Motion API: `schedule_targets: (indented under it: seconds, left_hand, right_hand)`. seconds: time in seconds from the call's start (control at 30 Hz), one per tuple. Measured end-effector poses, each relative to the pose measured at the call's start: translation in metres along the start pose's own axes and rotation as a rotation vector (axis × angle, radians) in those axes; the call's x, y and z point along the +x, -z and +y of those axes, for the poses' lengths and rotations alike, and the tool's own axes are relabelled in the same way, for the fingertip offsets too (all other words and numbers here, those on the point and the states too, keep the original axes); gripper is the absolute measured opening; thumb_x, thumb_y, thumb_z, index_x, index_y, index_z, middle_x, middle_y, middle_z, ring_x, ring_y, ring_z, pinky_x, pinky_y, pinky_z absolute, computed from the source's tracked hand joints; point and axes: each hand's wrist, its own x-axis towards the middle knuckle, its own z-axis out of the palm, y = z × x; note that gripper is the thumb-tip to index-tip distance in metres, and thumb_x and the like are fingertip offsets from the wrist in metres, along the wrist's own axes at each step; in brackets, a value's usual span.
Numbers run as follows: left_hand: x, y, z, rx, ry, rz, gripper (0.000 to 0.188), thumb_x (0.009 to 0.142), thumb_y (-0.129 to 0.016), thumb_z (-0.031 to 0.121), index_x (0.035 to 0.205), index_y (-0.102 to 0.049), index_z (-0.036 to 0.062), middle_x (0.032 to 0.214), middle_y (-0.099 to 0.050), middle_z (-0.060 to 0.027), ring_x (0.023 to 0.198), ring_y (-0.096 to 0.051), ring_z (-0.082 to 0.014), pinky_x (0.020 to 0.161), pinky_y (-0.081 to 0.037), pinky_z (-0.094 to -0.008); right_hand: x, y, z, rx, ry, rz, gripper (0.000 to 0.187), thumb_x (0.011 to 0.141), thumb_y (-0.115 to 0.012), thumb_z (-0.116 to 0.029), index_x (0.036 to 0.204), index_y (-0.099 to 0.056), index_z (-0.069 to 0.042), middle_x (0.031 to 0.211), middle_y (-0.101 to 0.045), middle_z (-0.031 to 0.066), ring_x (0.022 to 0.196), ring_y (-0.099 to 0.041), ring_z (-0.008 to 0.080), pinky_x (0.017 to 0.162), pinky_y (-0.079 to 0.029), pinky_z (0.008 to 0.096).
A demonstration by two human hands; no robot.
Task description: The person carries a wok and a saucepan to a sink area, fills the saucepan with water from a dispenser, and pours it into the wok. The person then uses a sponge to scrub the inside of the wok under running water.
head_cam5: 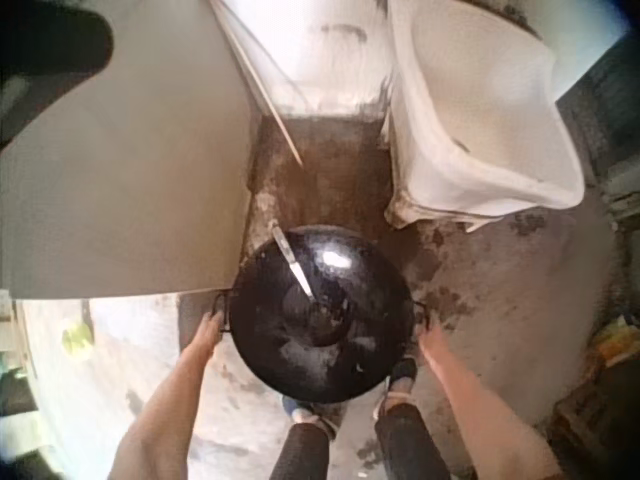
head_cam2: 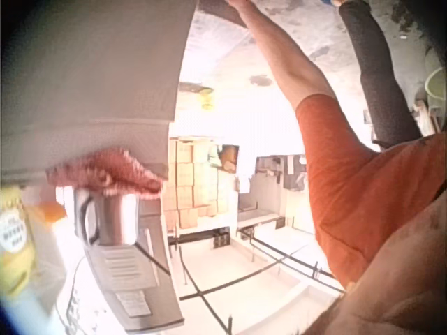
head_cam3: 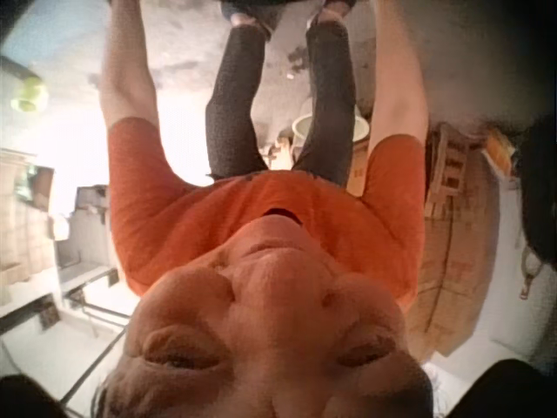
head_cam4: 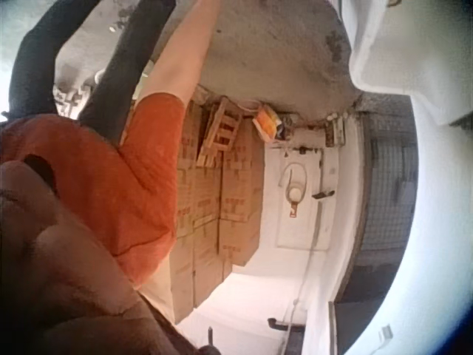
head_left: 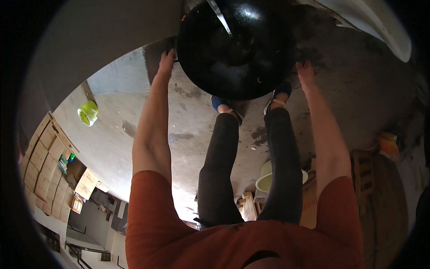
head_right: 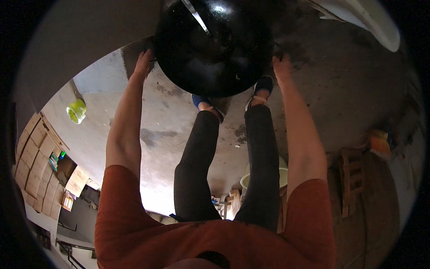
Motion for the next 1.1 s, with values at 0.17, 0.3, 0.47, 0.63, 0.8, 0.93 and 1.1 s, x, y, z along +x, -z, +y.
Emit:
schedule_targets:
  seconds: [0.17, 0.3, 0.47, 0.63, 0.8, 0.93, 1.1]
  left_hand:
    - [-0.011, -0.006, 0.001, -0.259, -0.059, 0.010, 0.019, 0.084, -0.051, 0.023, 0.087, -0.061, 0.0078, 0.066, -0.050, 0.0017, 0.062, -0.046, -0.0101, 0.057, -0.035, -0.0251]
    - [-0.057, 0.014, 0.004, -0.319, 0.023, 0.028, 0.017, 0.087, -0.051, 0.026, 0.088, -0.059, 0.0122, 0.070, -0.050, 0.0021, 0.066, -0.046, -0.0097, 0.060, -0.037, -0.0258]
    - [-0.170, 0.069, 0.023, -0.608, 0.080, -0.131, 0.028, 0.093, -0.046, 0.035, 0.082, -0.052, 0.0103, 0.065, -0.043, 0.0024, 0.059, -0.041, -0.0098, 0.058, -0.037, -0.0266]
    - [-0.322, 0.121, 0.090, -0.788, 0.014, -0.265, 0.021, 0.092, -0.047, 0.026, 0.090, -0.053, 0.0065, 0.068, -0.046, -0.0002, 0.060, -0.041, -0.0132, 0.066, -0.037, -0.0301]
    - [-0.419, 0.140, 0.190, -0.867, 0.008, -0.313, 0.022, 0.095, -0.044, 0.021, 0.095, -0.053, 0.0008, 0.068, -0.048, -0.0034, 0.061, -0.045, -0.0153, 0.071, -0.044, -0.0350]
    - [-0.437, 0.122, 0.263, -0.928, -0.111, -0.440, 0.024, 0.096, -0.044, 0.020, 0.094, -0.055, -0.0010, 0.071, -0.053, -0.0059, 0.063, -0.049, -0.0162, 0.068, -0.045, -0.0327]
    - [-0.416, 0.067, 0.343, -0.856, -0.149, -0.454, 0.022, 0.096, -0.042, 0.021, 0.095, -0.052, 0.0022, 0.072, -0.051, -0.0031, 0.064, -0.048, -0.0161, 0.067, -0.045, -0.0319]
  right_hand:
    - [-0.008, -0.007, -0.010, 0.330, -0.041, 0.073, 0.018, 0.091, -0.050, -0.016, 0.098, -0.053, 0.000, 0.086, -0.054, 0.0045, 0.069, -0.047, 0.0117, 0.063, -0.043, 0.0282]
    - [-0.065, 0.039, -0.044, 0.508, -0.070, 0.020, 0.015, 0.093, -0.047, -0.014, 0.092, -0.055, -0.001, 0.078, -0.051, 0.0026, 0.063, -0.044, 0.0094, 0.061, -0.042, 0.0261]
    - [-0.186, 0.145, -0.114, 0.403, 0.016, 0.011, 0.013, 0.093, -0.049, -0.014, 0.095, -0.058, -0.004, 0.074, -0.049, -0.0008, 0.062, -0.043, 0.0082, 0.057, -0.040, 0.0246]
    - [-0.289, 0.253, -0.180, 0.526, 0.031, 0.090, 0.018, 0.091, -0.051, -0.013, 0.103, -0.061, -0.005, 0.071, -0.049, -0.0029, 0.062, -0.043, 0.0072, 0.055, -0.037, 0.0226]
    - [-0.336, 0.349, -0.237, 0.478, 0.103, 0.208, 0.020, 0.090, -0.052, -0.013, 0.104, -0.062, -0.003, 0.071, -0.050, -0.0029, 0.059, -0.042, 0.0064, 0.053, -0.036, 0.0218]
    - [-0.325, 0.412, -0.271, 0.490, 0.116, 0.273, 0.019, 0.089, -0.052, -0.012, 0.101, -0.061, -0.002, 0.069, -0.051, -0.0018, 0.056, -0.043, 0.0066, 0.050, -0.035, 0.0222]
    - [-0.261, 0.467, -0.289, 0.536, 0.161, 0.307, 0.017, 0.088, -0.051, -0.011, 0.098, -0.061, -0.002, 0.068, -0.053, -0.0015, 0.055, -0.044, 0.0058, 0.047, -0.033, 0.0216]
